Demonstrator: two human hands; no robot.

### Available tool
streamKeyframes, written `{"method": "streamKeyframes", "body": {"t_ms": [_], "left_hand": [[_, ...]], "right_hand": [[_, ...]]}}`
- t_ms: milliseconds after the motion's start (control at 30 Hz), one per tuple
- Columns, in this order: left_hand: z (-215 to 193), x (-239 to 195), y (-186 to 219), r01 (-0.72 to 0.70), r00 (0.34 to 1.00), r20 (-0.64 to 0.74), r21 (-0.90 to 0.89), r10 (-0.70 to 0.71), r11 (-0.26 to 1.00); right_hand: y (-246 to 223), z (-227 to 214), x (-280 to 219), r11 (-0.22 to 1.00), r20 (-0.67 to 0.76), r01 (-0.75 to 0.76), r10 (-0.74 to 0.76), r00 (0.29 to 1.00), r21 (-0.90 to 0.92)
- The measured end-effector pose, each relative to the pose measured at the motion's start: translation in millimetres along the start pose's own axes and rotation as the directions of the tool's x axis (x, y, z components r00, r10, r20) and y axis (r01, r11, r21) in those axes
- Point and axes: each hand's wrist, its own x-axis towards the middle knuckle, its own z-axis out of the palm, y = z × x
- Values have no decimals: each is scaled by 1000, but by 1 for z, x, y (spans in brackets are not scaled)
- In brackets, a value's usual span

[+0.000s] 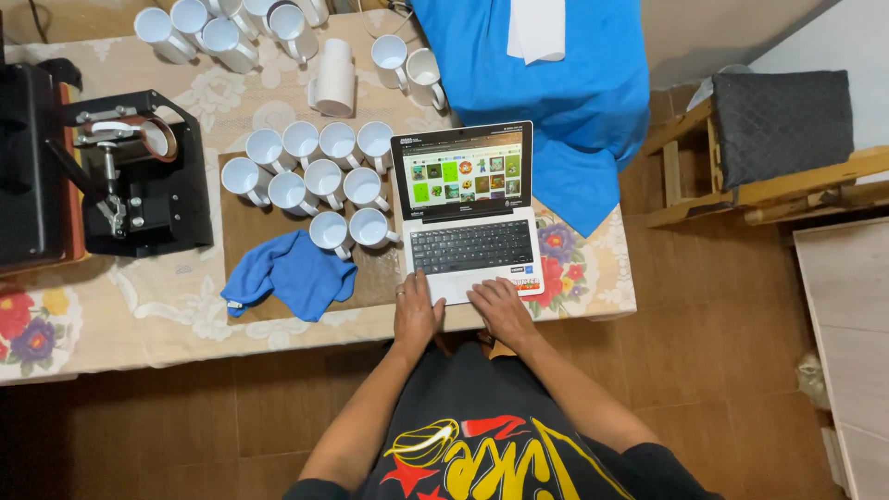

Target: The person operates a laptop to select a design, then wipes a mug with a blue cloth and places it into a mug press machine. They later return to the laptop to browse more images.

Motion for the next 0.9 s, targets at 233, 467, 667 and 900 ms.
{"method": "streamKeyframes", "body": {"t_ms": [233, 467, 667, 900], "left_hand": [[18, -11, -7, 14, 996, -86, 25, -12, 1000], [18, -10, 4, 143, 990, -5, -27, -144, 989], [53, -11, -11, 237, 972, -7, -19, -237, 971], [53, 0, -12, 354, 932, 99, -45, -348, 934]], "right_hand": [[18, -6, -10, 997, -39, 48, -50, 998, -56], [19, -18, -2, 988, 37, 150, -149, 988, -26], [24, -24, -4, 991, 47, 106, -102, 994, -78], [32, -10, -7, 994, -5, 52, -53, 999, -98]]}}
